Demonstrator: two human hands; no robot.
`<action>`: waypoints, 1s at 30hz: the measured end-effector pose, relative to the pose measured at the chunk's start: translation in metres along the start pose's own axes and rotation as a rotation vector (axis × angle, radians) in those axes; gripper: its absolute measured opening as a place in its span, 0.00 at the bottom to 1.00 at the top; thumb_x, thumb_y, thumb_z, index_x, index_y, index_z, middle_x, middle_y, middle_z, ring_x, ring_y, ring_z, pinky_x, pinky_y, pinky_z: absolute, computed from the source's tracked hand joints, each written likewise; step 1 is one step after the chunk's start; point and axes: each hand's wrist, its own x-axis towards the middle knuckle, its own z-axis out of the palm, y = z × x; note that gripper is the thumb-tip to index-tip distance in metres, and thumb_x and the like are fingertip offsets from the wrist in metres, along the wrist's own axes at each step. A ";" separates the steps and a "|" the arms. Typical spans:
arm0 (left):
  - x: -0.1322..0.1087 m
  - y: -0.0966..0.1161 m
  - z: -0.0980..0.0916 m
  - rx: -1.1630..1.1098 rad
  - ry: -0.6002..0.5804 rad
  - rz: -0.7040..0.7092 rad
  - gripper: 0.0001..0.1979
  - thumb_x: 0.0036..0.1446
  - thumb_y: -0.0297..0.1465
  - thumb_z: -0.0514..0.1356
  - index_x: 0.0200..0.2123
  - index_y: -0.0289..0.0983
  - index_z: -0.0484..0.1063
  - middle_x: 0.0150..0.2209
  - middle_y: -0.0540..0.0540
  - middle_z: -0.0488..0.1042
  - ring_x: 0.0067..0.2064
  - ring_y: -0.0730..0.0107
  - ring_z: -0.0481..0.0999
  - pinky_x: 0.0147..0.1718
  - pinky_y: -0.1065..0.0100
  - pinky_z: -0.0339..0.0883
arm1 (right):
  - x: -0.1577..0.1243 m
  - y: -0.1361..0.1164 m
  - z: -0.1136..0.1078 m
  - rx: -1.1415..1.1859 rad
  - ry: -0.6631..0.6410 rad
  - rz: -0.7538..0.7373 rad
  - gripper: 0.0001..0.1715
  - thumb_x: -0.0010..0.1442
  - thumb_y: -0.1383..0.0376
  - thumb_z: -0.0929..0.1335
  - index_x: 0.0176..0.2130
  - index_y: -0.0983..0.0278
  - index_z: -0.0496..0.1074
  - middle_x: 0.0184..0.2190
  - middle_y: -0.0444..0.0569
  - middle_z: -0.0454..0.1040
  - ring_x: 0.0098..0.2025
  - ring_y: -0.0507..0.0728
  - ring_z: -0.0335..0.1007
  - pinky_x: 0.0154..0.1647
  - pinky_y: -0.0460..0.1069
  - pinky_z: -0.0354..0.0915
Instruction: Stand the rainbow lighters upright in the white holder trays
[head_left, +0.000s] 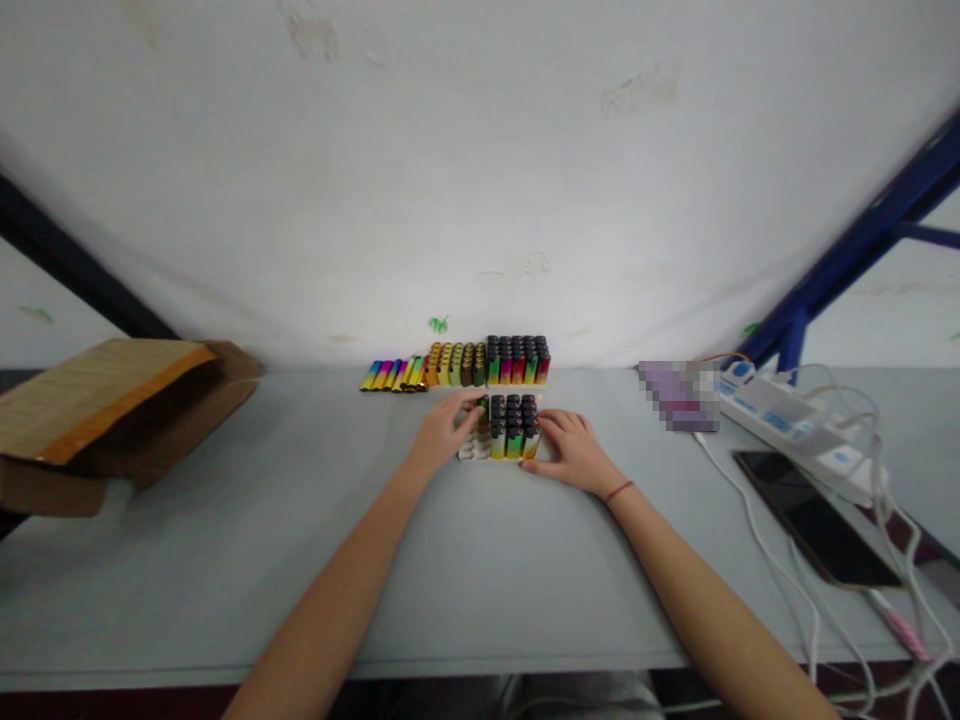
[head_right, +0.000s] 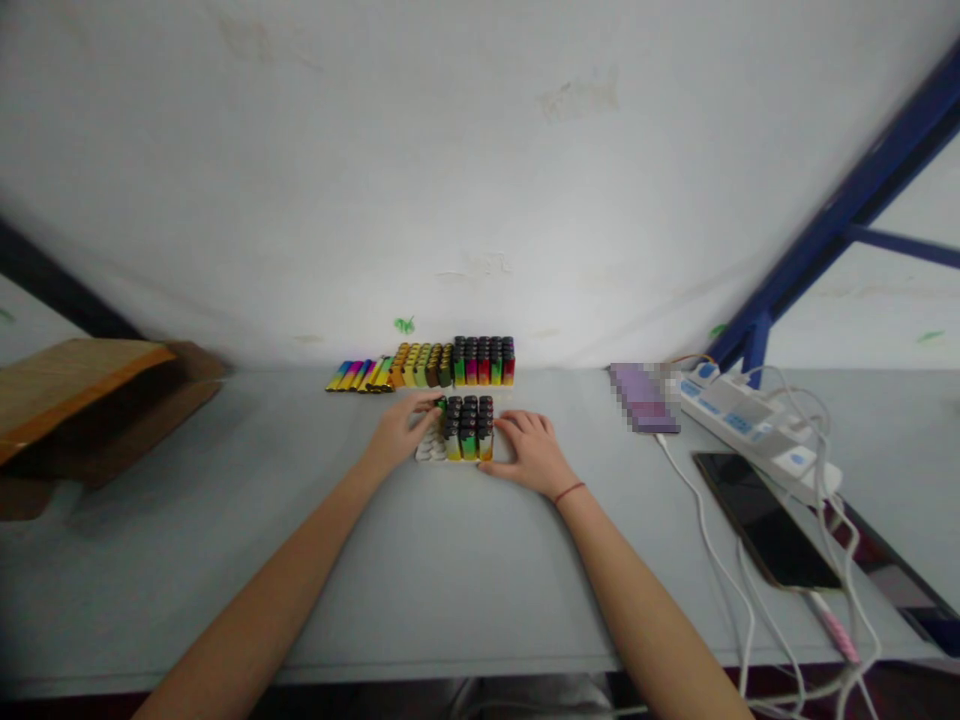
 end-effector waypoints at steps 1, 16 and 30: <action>0.000 -0.001 -0.001 0.024 -0.013 0.027 0.13 0.59 0.33 0.60 0.47 0.42 0.76 0.45 0.44 0.79 0.42 0.64 0.79 0.51 0.61 0.70 | 0.000 0.000 0.000 -0.001 -0.002 0.002 0.40 0.56 0.42 0.71 0.57 0.64 0.70 0.58 0.59 0.71 0.59 0.68 0.64 0.60 0.63 0.57; 0.023 -0.078 -0.107 0.812 0.295 -0.632 0.24 0.64 0.33 0.48 0.57 0.34 0.75 0.53 0.31 0.75 0.55 0.48 0.73 0.56 0.52 0.63 | 0.000 0.000 0.000 -0.002 -0.004 0.007 0.39 0.55 0.42 0.71 0.56 0.63 0.71 0.58 0.59 0.71 0.59 0.68 0.64 0.60 0.63 0.57; 0.040 -0.097 -0.127 0.793 0.120 -0.759 0.16 0.56 0.27 0.54 0.45 0.33 0.77 0.45 0.32 0.80 0.51 0.44 0.76 0.50 0.52 0.67 | 0.000 0.001 0.000 0.011 0.004 0.004 0.39 0.56 0.42 0.71 0.56 0.63 0.71 0.58 0.59 0.71 0.58 0.68 0.65 0.60 0.63 0.57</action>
